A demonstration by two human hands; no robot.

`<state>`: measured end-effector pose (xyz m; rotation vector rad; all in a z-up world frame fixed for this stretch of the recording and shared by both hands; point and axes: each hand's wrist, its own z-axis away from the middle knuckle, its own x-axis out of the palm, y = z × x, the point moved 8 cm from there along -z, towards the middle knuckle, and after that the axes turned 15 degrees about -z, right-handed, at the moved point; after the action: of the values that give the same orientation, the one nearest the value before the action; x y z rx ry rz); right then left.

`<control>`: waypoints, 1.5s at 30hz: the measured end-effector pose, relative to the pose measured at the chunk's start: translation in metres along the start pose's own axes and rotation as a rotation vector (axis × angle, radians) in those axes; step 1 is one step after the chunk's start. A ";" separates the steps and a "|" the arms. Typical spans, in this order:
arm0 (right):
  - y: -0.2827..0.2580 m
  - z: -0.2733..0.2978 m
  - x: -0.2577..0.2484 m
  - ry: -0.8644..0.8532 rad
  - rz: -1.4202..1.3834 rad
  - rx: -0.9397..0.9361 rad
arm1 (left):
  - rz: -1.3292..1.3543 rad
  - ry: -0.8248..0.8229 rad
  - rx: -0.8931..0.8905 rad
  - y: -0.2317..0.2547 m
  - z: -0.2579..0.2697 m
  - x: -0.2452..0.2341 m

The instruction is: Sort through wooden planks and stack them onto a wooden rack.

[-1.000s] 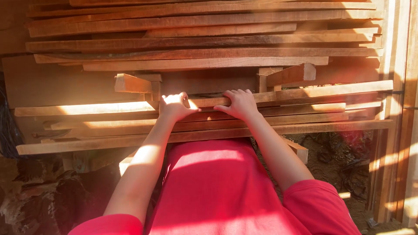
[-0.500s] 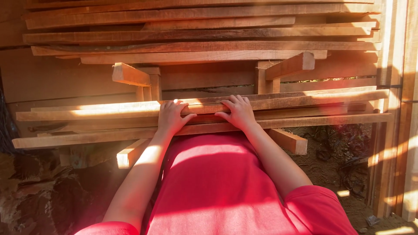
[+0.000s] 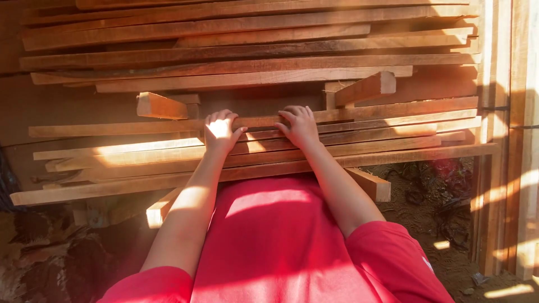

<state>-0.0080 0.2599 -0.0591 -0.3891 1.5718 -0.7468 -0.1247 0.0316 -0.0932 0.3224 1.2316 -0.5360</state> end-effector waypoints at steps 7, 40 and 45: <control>-0.040 0.035 -0.030 0.175 0.082 -0.247 | 0.006 0.545 0.075 -0.002 0.061 -0.020; -0.075 0.035 -0.035 0.202 0.080 -0.282 | 0.188 0.432 0.148 0.013 0.076 -0.076; -0.072 0.046 -0.035 0.242 0.053 -0.338 | 0.171 0.573 0.147 0.021 0.097 -0.111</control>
<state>0.0290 0.2194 0.0147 -0.5151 1.9375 -0.4994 -0.0616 0.0232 0.0411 0.7350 1.6993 -0.3967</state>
